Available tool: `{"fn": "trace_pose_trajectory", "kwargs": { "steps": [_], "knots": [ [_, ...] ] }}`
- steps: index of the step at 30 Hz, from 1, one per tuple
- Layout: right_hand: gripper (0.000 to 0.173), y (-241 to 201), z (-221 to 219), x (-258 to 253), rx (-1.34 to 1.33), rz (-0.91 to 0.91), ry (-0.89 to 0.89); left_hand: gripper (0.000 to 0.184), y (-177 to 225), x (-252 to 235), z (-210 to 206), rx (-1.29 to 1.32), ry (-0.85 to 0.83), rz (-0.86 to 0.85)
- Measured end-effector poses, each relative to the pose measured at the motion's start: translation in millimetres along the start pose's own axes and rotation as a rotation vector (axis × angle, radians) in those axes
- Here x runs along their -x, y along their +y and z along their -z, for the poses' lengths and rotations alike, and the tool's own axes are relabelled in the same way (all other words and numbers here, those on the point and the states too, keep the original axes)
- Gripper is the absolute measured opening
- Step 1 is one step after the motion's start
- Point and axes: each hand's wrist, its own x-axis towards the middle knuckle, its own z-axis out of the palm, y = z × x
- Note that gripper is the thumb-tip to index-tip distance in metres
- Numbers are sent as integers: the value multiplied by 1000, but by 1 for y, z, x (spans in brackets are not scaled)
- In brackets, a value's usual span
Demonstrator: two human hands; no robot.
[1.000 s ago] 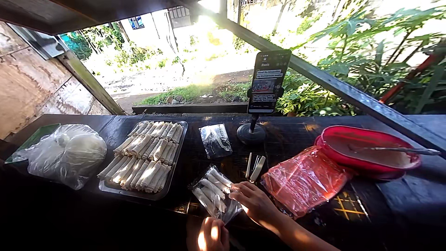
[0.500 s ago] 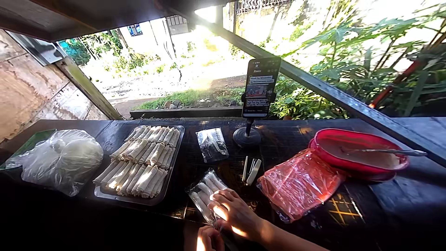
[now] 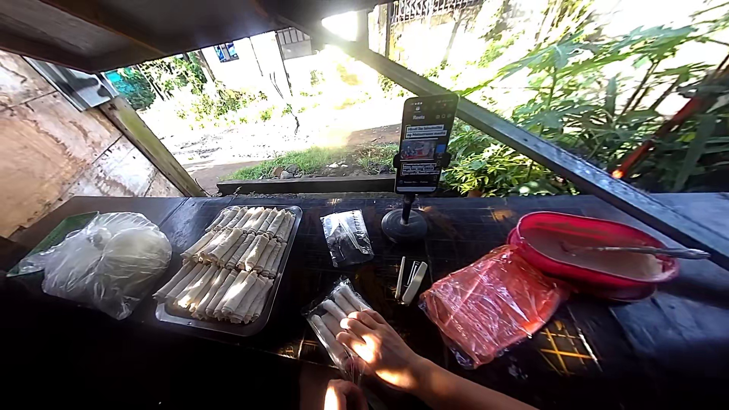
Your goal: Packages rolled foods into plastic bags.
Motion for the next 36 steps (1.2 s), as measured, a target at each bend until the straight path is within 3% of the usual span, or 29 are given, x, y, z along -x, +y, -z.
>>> {"fn": "trace_pose_trajectory", "kwargs": {
  "steps": [1,5,9,14,19,23,27,36],
  "knots": [
    [27,0,-2,0,12,-4,4,4,-7,5,-2,-15,17,-29],
    [24,-2,-3,-1,50,-7,34,4,35,-12,11,-65,-22,75],
    [21,-3,-2,-1,46,-1,41,18,36,-16,8,-104,-15,80],
    [26,-4,-1,-1,7,-10,19,9,37,-21,8,-181,-36,59],
    [16,-6,-6,-4,61,-27,57,7,33,-21,3,-188,-6,-1],
    [24,-9,-1,-3,6,-45,25,8,30,-21,2,-161,33,-35],
    [43,0,14,8,-64,-61,-76,8,25,-22,3,-130,52,-77],
    [18,0,5,2,119,-108,79,5,27,-28,0,-117,61,-138]
  ]
}}
